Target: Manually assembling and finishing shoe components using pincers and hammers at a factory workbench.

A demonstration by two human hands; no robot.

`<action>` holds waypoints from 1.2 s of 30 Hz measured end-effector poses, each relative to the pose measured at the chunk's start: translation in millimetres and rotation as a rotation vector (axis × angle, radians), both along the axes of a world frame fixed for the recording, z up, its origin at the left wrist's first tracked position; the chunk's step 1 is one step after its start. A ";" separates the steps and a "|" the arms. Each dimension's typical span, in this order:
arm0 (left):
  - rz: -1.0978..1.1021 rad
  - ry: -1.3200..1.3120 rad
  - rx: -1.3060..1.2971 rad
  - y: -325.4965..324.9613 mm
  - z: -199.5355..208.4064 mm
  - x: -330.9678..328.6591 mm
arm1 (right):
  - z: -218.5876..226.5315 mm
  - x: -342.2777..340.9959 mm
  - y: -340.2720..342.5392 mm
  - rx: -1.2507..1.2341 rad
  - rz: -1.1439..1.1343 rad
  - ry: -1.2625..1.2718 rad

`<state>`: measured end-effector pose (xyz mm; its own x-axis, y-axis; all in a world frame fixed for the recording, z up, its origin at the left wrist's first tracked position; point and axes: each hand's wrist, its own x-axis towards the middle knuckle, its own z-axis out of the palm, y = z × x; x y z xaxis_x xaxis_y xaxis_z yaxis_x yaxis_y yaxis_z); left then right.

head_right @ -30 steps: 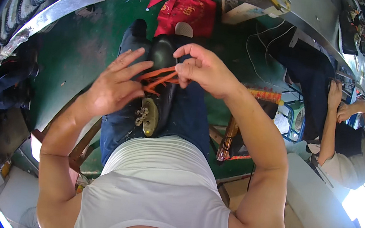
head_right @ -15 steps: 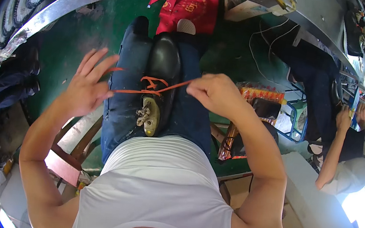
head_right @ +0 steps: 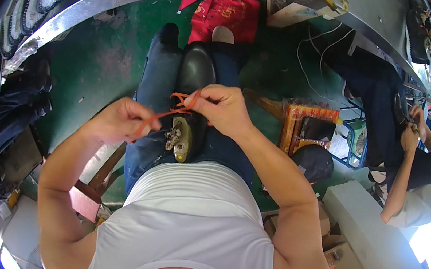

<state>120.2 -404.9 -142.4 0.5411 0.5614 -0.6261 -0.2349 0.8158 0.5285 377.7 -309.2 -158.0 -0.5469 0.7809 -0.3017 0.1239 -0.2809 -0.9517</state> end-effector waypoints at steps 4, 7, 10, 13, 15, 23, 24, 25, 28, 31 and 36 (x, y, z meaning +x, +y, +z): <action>0.250 0.343 0.516 23.1 -3.6 36.8 | 12.0 -6.9 4.3 -0.265 0.265 -0.125; 0.189 0.598 0.935 25.8 -9.8 54.0 | 20.3 -5.7 20.4 -0.102 0.496 -0.218; 0.255 0.726 1.061 23.5 -14.4 63.0 | 9.4 -2.2 17.0 -0.074 0.517 -0.210; 0.238 0.708 1.027 17.9 -14.0 61.2 | 13.4 -5.5 9.4 -0.150 0.497 -0.212; 0.176 0.740 1.045 22.8 -4.7 56.6 | 14.7 -5.6 4.6 -0.101 0.474 -0.146; -0.276 0.913 1.300 16.1 17.6 14.7 | 5.2 24.1 1.2 1.056 0.485 -0.733; -0.416 0.887 1.162 16.9 22.2 13.8 | 5.1 21.9 -1.2 1.010 0.515 -0.856; -0.489 0.891 1.129 18.2 28.1 10.0 | 6.2 19.9 -3.4 0.851 0.443 -0.781; 0.028 1.520 1.535 42.3 61.7 -10.2 | 30.5 19.5 -31.7 0.178 0.218 -0.339; 0.470 2.020 1.527 97.1 80.9 -56.3 | 21.2 4.7 -71.9 0.255 0.442 -0.539; -0.020 2.109 0.669 161.6 159.0 -93.2 | -17.4 -16.8 -82.2 0.342 0.330 -0.594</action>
<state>27.0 -243.3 16.6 -0.4572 0.8850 0.0876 0.8893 0.4545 0.0505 361.0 -391.4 -175.5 -0.5892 0.7082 -0.3889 0.6693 0.1583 -0.7259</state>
